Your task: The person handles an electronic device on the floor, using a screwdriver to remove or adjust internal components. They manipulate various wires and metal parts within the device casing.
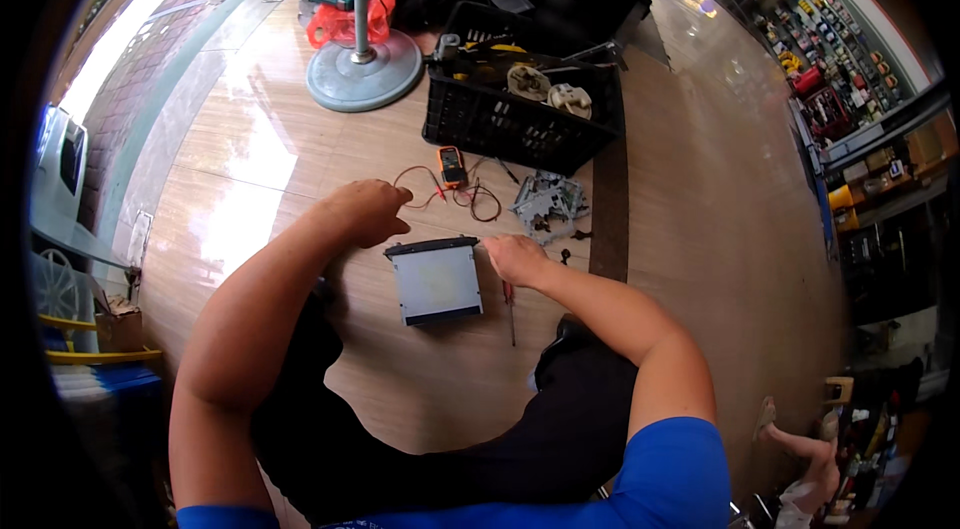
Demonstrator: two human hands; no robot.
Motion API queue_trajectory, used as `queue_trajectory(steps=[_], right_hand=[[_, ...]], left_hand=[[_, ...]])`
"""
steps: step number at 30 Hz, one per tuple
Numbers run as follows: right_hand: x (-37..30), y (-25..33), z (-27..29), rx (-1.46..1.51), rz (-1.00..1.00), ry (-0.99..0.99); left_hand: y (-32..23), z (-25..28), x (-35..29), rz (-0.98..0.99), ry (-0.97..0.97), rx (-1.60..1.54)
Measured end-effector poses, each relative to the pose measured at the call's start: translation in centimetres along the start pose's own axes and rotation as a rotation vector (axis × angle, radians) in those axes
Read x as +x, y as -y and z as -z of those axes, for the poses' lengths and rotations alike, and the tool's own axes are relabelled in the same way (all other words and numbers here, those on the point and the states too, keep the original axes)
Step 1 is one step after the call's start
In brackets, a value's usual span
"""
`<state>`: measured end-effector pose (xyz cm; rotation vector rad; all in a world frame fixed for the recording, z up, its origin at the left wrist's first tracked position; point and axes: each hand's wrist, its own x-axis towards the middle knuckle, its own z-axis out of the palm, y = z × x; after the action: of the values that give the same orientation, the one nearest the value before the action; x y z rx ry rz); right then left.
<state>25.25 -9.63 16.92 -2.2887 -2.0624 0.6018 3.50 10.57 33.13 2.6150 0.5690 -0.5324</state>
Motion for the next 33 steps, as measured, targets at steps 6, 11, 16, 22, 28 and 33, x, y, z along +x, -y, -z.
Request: queue_trajectory(steps=[6,11,16,22,28,33], right_hand=[[-0.6,-2.5,-0.9,-0.004,0.118,-0.150],[-1.8,-2.2,0.5,0.068,0.087,-0.201],[-1.6,-2.4,-0.2,0.081,0.085,-0.228],[-1.6,-2.2,-1.0,0.090,0.180,-0.191],[-0.8,-1.4,-1.3,0.082,0.209,-0.107],[-0.2,-1.7,-2.2,0.083,0.256,-0.134]], left_hand=[[0.9,-2.1,2.4,-0.131,-0.050,0.079],[-1.7,0.0,1.3,-0.033,0.014,0.090],[-1.9,-0.1,0.6,0.019,0.025,0.103],[-1.9,-0.3,0.6,-0.015,0.004,0.112],[-1.2,-0.7,0.7,-0.013,-0.035,0.092],[-1.0,-0.5,0.5,-0.021,-0.048,0.102]])
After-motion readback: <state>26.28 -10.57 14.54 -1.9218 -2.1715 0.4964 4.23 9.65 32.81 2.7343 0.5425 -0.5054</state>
